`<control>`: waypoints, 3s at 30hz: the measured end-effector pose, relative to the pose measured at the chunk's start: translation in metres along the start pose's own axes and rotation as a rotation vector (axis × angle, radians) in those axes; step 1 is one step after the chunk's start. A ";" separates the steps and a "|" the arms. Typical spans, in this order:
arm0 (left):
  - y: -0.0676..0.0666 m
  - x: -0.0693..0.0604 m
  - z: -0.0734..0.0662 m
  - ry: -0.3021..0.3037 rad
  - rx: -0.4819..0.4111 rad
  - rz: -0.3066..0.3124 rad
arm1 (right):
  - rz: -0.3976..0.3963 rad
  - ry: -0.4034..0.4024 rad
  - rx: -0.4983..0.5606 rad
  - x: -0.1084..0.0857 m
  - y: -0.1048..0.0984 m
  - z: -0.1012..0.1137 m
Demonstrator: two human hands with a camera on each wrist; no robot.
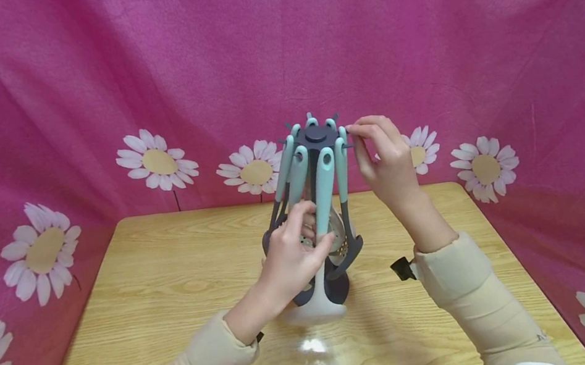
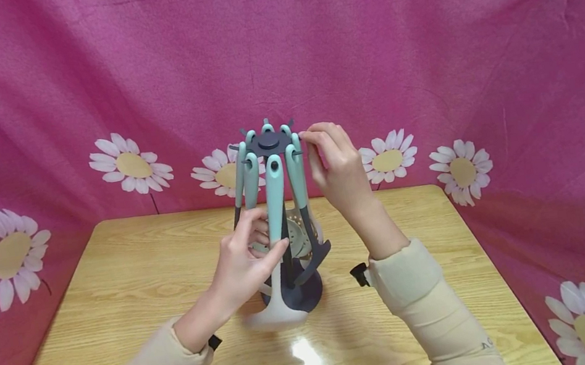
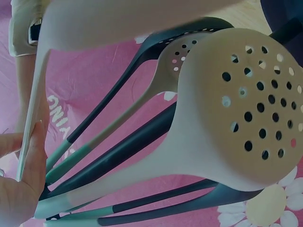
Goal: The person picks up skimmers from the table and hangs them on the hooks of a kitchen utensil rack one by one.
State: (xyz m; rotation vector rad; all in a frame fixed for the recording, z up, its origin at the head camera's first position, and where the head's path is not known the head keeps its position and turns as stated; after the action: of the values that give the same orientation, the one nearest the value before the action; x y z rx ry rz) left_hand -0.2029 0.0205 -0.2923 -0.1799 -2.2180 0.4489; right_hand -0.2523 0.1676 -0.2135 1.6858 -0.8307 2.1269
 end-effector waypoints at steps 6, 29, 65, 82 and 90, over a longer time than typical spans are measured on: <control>0.003 -0.001 0.002 -0.015 0.038 -0.024 | 0.001 -0.004 -0.003 0.000 0.001 0.000; 0.011 -0.001 0.015 -0.100 0.051 -0.096 | -0.004 -0.001 -0.009 0.000 0.001 0.000; 0.007 -0.008 0.017 0.061 0.110 -0.149 | -0.014 -0.002 0.005 0.000 0.000 0.000; -0.057 -0.004 0.027 0.304 0.173 -0.302 | 0.117 0.004 -0.047 -0.002 0.000 0.000; -0.079 0.009 0.057 0.187 0.291 -0.253 | 0.231 0.028 -0.005 0.007 -0.006 0.001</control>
State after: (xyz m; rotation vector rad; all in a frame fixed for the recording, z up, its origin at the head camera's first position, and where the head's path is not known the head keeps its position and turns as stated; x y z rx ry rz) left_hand -0.2506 -0.0644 -0.2887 0.2043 -1.9341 0.5815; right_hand -0.2499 0.1706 -0.2054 1.6219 -1.0673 2.2892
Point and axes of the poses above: each hand's wrist, its own x-axis towards the middle knuckle, its own y-axis out of the palm, z = x × y, the point moved 7 cm from there along x, towards the middle knuckle, and after that the axes turned 3 degrees about y, right-handed, at the moved point
